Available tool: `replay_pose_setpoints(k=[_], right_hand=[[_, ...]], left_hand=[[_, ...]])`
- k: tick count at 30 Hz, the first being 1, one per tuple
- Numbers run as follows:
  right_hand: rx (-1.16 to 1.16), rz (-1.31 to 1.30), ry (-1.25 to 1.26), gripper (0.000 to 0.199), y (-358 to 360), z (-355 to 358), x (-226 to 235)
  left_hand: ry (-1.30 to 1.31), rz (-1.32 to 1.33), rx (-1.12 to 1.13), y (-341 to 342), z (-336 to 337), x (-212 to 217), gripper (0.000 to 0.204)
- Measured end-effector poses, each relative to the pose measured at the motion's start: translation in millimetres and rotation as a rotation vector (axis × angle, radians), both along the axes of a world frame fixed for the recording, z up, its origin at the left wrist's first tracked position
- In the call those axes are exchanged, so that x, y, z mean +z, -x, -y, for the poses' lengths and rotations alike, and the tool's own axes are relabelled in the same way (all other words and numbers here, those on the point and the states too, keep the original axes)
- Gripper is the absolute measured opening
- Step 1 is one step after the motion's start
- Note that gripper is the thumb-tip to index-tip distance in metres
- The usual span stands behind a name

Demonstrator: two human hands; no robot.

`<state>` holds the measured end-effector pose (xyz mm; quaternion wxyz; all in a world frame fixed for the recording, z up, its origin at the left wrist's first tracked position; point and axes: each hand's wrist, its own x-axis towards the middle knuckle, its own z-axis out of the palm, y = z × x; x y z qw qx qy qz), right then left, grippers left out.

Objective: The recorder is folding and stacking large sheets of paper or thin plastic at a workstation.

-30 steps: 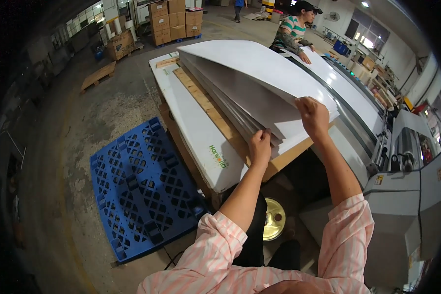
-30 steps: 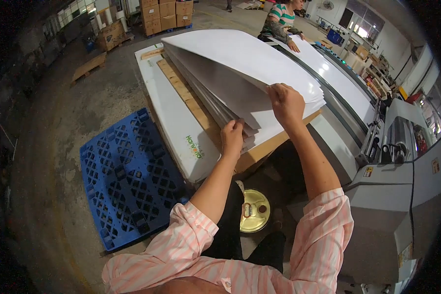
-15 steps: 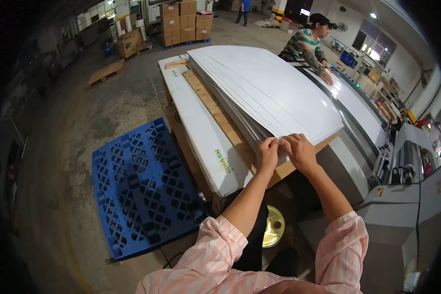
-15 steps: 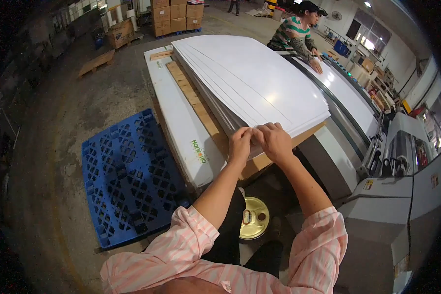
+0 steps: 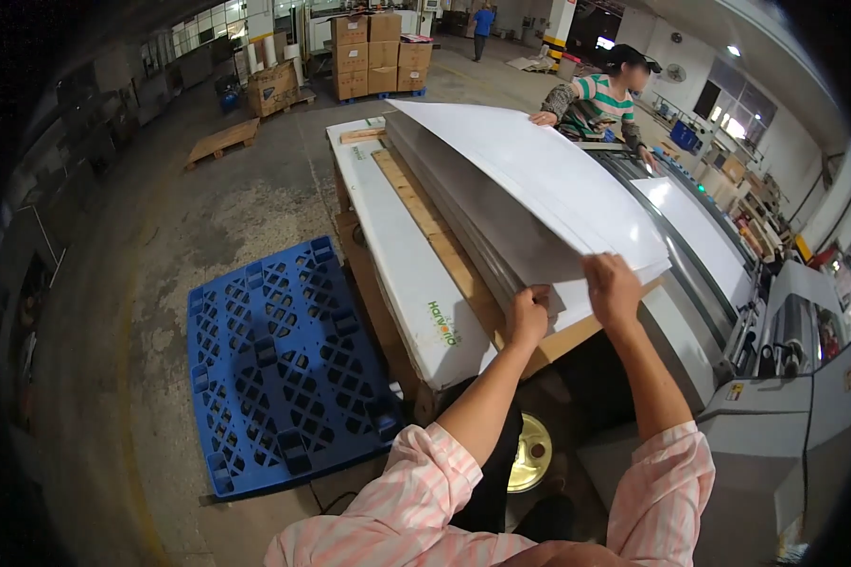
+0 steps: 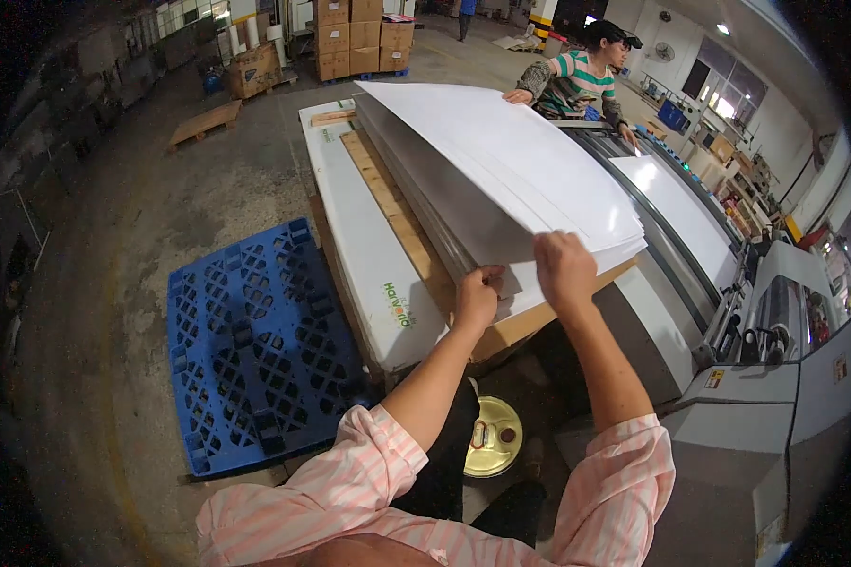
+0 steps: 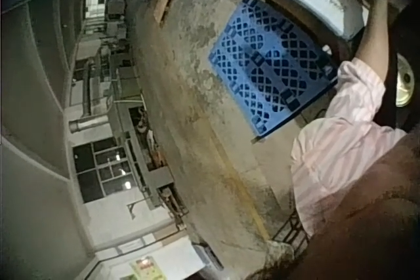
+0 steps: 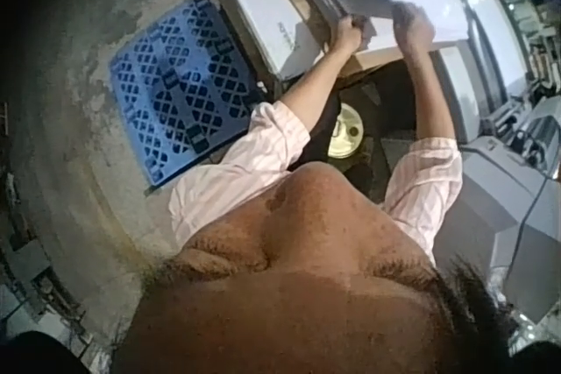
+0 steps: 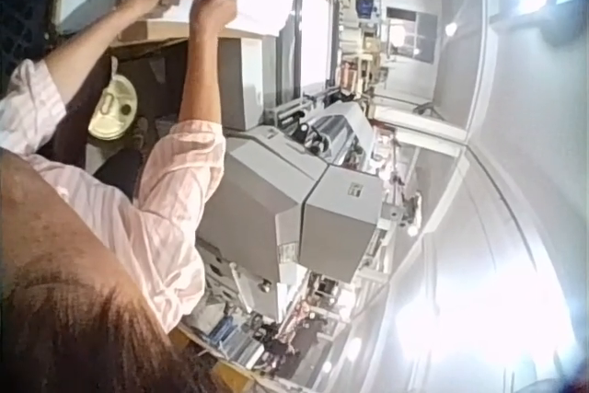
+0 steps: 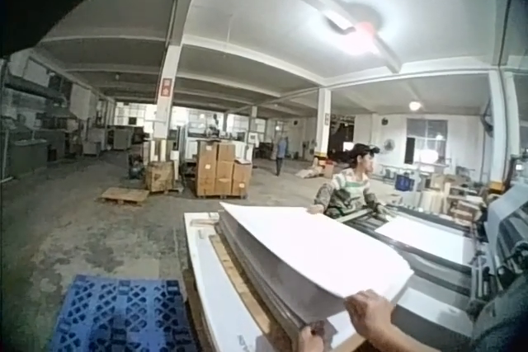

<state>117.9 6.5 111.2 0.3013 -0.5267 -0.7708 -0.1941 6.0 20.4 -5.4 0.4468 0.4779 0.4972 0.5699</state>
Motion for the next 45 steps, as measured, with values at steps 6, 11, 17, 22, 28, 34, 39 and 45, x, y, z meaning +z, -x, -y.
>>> replay_pose_setpoints(k=[6, 11, 17, 22, 28, 34, 39, 45], right_hand=[[0.01, 0.109, 0.291, 0.01, -5.6, 6.7, -39.9], [0.003, 0.127, 0.241, 0.01, -1.1, 12.3, -39.6], [-0.047, 0.116, 0.239, 0.012, -6.0, 3.3, -52.6], [-0.085, 0.075, 0.294, 0.019, -1.3, 1.5, -53.7], [-0.014, -0.14, 0.436, 0.026, -2.3, 3.2, -33.6], [0.021, -0.254, 0.555, 0.037, -3.4, 2.7, -24.1], [0.023, -0.464, 0.667, 0.035, -10.4, -8.1, -34.2], [-0.122, -0.503, 0.735, 0.029, 1.8, -9.7, -28.7]], left_hand=[[-0.076, -0.071, 0.047, -8.2, -6.8, -8.0, 0.023], [-0.07, -0.014, 0.057, -6.8, -9.0, -14.5, 0.022], [-0.069, 0.01, 0.117, -6.7, 0.9, -0.8, 0.042], [0.173, 0.628, -0.015, 2.4, 5.9, 15.7, 0.049], [0.102, 0.686, -0.112, 1.2, -1.6, 7.4, 0.042], [0.089, 0.748, -0.107, 1.3, 4.1, 12.4, 0.045], [0.098, 0.738, -0.104, -0.7, 4.8, 11.6, 0.047], [0.067, 0.626, -0.046, 2.0, -6.6, -7.8, 0.041]])
